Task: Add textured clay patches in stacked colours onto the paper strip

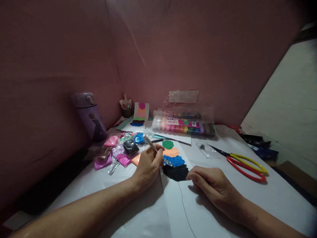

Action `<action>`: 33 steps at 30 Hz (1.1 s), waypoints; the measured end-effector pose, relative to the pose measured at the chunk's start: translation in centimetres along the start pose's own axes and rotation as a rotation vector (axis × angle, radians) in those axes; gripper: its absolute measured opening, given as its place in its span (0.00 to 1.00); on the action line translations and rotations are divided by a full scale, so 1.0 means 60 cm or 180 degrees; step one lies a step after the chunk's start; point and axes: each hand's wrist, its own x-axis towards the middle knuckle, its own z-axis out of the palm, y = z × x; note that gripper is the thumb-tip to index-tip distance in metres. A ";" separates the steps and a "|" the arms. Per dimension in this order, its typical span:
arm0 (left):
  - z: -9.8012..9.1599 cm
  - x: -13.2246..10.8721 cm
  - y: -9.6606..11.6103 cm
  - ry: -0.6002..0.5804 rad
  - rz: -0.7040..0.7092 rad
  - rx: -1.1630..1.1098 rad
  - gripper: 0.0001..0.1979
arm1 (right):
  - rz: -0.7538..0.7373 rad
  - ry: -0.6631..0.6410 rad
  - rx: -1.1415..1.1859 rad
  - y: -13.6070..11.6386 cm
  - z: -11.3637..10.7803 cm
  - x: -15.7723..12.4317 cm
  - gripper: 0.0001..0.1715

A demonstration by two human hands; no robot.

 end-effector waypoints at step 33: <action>0.047 -0.109 -0.005 -0.1270 0.3699 0.2252 0.09 | 0.0244 0.0573 -0.0112 -0.011 0.016 0.003 0.09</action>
